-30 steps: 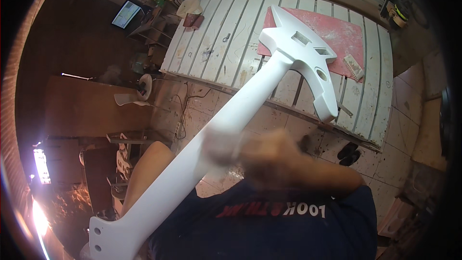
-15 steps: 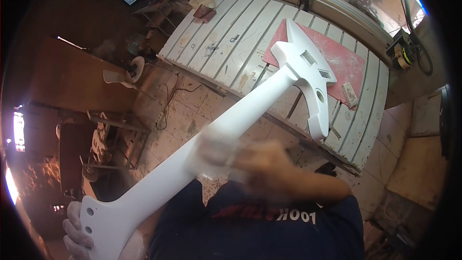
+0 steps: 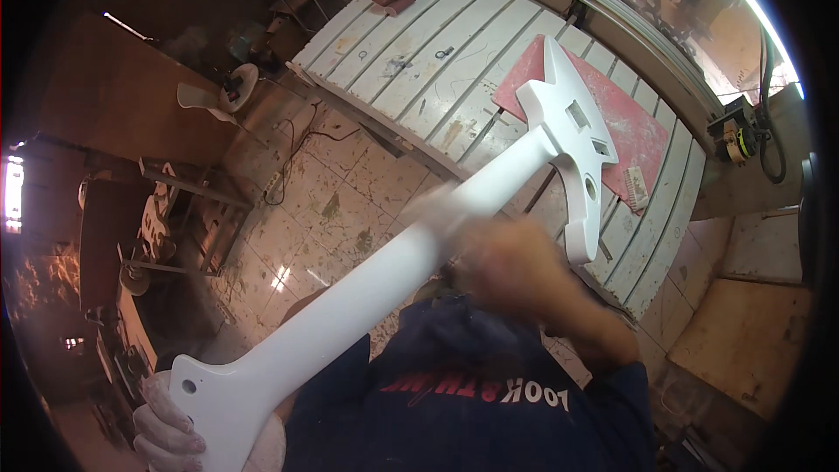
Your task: The person sands the surface of a white guitar body and neck with a cloth, wiping the sides, curves, and the back of the neck.
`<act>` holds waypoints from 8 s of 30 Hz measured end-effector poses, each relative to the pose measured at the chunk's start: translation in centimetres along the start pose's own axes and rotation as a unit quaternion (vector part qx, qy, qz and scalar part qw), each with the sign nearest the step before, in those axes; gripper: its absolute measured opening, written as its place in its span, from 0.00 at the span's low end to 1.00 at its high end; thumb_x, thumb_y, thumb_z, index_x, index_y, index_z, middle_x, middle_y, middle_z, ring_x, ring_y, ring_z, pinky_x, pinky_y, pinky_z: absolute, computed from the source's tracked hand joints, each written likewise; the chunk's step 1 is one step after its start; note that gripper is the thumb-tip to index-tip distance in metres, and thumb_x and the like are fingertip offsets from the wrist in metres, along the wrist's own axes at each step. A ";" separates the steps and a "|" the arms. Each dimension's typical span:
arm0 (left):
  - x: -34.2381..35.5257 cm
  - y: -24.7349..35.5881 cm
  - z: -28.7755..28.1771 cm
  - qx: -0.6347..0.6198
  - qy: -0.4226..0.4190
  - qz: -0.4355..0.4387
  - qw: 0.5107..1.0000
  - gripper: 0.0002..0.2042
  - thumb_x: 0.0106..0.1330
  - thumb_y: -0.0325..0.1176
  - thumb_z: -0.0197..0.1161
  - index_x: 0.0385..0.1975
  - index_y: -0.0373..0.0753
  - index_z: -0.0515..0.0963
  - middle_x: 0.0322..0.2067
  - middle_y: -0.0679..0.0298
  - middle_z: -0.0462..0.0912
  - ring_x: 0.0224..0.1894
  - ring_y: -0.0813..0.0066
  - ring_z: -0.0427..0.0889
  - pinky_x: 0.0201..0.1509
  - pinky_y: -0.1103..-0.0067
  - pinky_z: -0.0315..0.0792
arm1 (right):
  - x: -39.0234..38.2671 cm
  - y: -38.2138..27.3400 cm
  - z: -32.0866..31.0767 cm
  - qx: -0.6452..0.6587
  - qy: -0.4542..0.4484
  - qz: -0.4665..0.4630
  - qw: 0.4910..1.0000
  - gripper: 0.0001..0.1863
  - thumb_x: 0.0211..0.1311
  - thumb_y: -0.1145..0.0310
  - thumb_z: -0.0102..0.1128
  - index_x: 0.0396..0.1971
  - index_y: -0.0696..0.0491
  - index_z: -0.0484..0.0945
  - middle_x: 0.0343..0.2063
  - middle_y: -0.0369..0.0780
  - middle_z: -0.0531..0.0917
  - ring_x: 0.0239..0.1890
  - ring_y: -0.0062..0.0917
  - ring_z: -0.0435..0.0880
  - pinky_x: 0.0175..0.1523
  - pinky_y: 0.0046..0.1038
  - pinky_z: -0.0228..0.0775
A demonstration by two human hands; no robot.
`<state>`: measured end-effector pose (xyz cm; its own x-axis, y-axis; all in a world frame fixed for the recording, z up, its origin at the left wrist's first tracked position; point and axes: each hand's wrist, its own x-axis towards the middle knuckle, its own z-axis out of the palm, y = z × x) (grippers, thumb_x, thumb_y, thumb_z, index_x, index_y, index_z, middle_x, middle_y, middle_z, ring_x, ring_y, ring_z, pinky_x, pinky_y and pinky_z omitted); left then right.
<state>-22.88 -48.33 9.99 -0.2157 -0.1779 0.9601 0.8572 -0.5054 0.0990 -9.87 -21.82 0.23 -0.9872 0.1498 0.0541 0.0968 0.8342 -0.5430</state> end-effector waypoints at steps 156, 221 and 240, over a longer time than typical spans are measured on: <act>-5.6 -11.2 -2.1 -0.046 0.216 -0.395 0.892 0.27 0.65 0.51 0.54 0.52 0.34 0.71 0.59 0.47 0.70 0.65 0.46 0.66 0.63 0.45 0.63 | -5.1 18.6 21.3 0.703 0.536 0.361 0.297 0.19 0.74 0.58 0.43 0.54 0.52 0.75 0.44 0.39 0.84 0.37 0.26 0.85 0.37 0.30 0.80; -2.3 -14.6 11.9 -0.528 -0.053 -0.112 0.840 0.08 0.55 0.42 0.70 0.24 0.53 0.77 0.26 0.81 0.72 0.30 0.84 0.76 0.29 0.83 0.67 | 0.8 5.1 -4.6 0.000 0.432 -0.003 0.902 0.30 0.54 0.86 0.52 0.61 0.56 0.73 0.59 0.51 0.77 0.51 0.37 0.85 0.56 0.33 0.80; -1.2 -14.4 10.2 -0.506 -0.146 -0.129 0.840 0.14 0.58 0.53 0.70 0.29 0.54 0.75 0.32 0.79 0.71 0.36 0.79 0.72 0.38 0.77 0.68 | 2.3 -3.1 -4.3 0.051 0.369 -0.087 0.924 0.26 0.59 0.78 0.59 0.60 0.51 0.75 0.54 0.46 0.82 0.42 0.34 0.89 0.42 0.30 0.86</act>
<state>-30.21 -32.19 10.14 -0.0821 0.1881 0.9787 -0.0687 -0.9808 0.1827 -11.95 -21.79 5.62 -0.6282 0.3700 0.6845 -0.1047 0.8315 -0.5456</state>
